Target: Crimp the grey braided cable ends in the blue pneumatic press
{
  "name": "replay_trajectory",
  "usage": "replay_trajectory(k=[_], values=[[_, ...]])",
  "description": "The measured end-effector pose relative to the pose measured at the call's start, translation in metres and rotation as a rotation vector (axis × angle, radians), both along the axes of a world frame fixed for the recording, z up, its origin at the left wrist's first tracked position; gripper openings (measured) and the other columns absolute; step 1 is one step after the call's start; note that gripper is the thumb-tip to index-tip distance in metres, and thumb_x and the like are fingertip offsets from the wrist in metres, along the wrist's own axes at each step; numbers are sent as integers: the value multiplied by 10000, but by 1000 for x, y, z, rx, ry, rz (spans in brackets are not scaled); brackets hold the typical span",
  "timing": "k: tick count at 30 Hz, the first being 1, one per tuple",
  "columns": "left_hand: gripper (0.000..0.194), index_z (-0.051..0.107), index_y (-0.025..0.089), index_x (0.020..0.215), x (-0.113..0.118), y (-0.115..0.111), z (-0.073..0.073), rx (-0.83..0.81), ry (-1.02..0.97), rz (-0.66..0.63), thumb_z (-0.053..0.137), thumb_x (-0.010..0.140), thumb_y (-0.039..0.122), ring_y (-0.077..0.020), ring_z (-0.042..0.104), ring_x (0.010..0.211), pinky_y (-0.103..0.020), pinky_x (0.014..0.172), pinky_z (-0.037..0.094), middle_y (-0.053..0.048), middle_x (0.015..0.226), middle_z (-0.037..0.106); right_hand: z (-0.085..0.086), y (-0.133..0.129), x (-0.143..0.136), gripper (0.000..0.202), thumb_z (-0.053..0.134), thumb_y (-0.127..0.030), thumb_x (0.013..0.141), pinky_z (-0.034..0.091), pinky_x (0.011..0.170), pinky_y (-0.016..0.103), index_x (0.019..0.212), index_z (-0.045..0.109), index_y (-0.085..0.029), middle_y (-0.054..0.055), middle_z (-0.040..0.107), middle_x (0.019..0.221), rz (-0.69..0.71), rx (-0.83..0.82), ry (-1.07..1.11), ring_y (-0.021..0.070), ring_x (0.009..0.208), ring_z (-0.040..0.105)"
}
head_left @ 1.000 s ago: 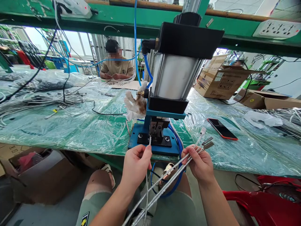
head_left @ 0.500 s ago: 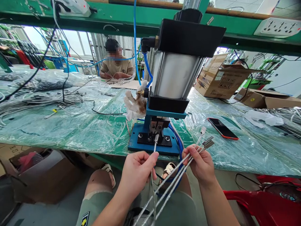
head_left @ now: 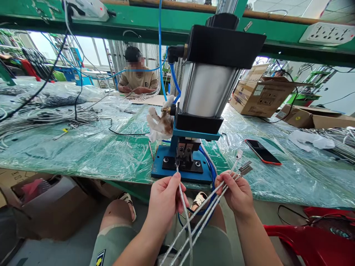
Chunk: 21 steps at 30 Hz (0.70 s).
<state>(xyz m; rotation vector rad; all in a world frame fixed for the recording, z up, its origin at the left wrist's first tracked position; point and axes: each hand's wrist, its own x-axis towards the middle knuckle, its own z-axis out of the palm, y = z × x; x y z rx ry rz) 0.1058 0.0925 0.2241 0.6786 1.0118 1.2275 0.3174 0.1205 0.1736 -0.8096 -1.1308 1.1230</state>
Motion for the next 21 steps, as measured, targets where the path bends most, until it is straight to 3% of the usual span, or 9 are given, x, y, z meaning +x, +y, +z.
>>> replay_trajectory(k=[13,21], values=[[459,538,154,508,7,21,1,26,5,49,691,718,532,-50,355,248,-163,305,201,12,322,493,-2,0,1,190,626,-354,898,454,443,233,820,684,-192,14,641,554,6,16,14,137,476,600],[448,530,161,529,0,19,-4,26,17,43,684,737,527,-47,350,270,-169,332,226,19,333,486,-5,0,3,191,628,-362,894,460,443,240,825,686,-194,16,648,581,-4,1,4,144,486,609]])
